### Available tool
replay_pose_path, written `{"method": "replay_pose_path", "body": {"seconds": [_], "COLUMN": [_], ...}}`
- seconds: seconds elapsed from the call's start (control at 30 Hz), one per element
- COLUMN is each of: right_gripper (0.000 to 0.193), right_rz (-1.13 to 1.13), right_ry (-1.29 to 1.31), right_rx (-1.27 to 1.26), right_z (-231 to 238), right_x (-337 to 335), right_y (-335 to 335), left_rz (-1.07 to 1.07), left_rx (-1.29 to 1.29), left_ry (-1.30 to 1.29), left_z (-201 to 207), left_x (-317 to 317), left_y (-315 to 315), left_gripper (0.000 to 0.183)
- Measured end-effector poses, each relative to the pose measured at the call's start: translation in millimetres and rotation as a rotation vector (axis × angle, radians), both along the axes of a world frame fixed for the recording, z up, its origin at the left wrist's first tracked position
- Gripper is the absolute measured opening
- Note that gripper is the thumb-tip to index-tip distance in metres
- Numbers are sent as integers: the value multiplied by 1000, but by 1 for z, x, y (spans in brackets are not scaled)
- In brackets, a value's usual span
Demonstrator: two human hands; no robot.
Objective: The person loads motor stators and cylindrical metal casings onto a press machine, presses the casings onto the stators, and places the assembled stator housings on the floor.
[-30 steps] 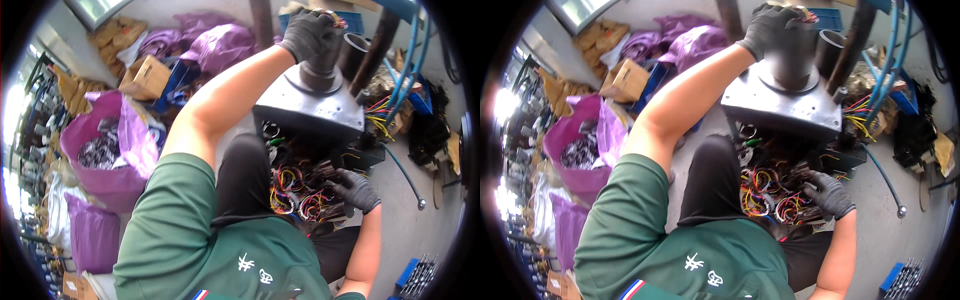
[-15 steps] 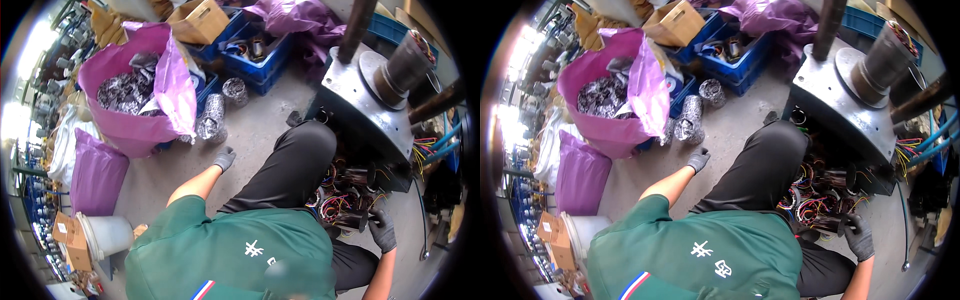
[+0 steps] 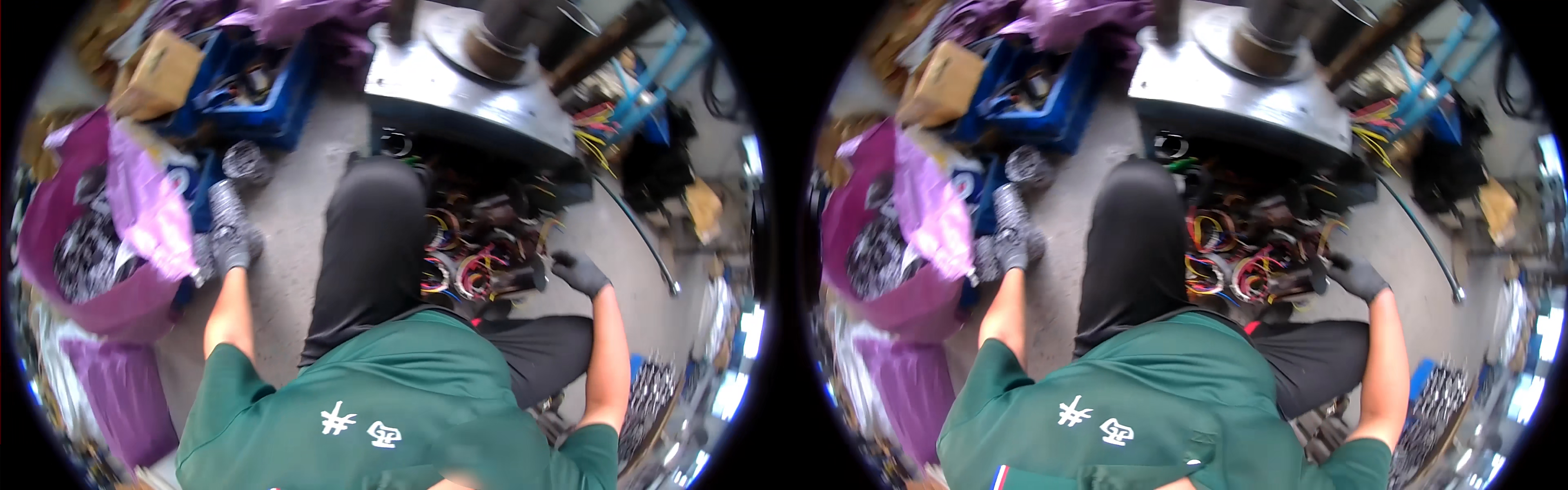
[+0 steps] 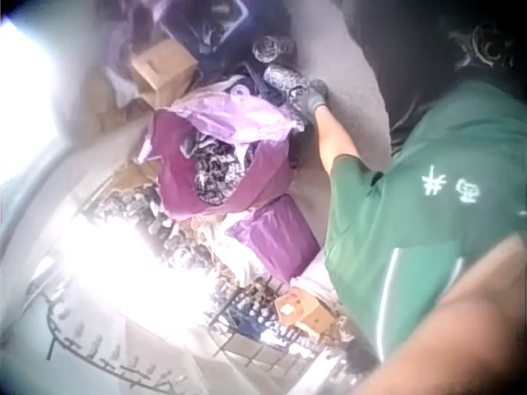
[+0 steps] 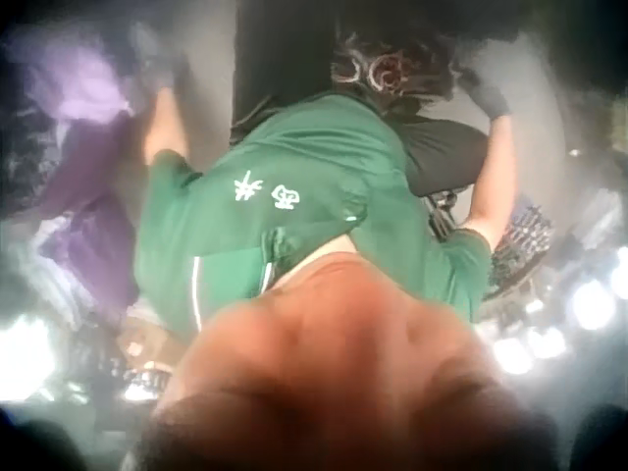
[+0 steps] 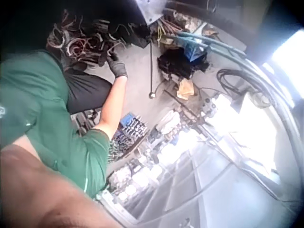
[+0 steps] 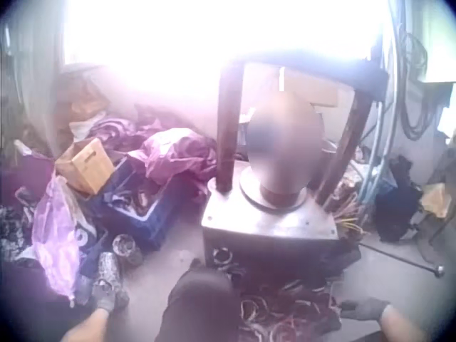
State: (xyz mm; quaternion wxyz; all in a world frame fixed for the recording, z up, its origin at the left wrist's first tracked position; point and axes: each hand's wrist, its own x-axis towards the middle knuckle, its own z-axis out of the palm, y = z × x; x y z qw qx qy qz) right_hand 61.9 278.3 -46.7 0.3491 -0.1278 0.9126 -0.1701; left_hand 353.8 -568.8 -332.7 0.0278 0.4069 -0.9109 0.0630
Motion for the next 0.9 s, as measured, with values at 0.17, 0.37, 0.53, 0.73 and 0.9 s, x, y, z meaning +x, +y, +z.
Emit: {"method": "replay_pose_path", "body": {"seconds": [0.17,0.37,0.53,0.73,0.9], "right_gripper": [55,66,74,82,53], "right_rz": [-245,-354,-466,-281,-192], "right_ry": [-5,-441,-203,142,154], "right_rx": [188,358,108,55,194], "right_z": [-3,-21,-121,-201,-92], "right_x": [8,11,50,45,35], "right_y": [49,6,7,64,-9], "left_rz": [236,-324,-969,-1346,-1545], "left_rx": [518,1001,1372,931,855], "left_ry": [613,1231,1394,561,40], "left_z": [20,251,402,337,313], "left_x": [-103,-266,-326,-300,-286], "left_y": [117,252,366,489,508], "left_gripper": [44,38,27,27,44]}}
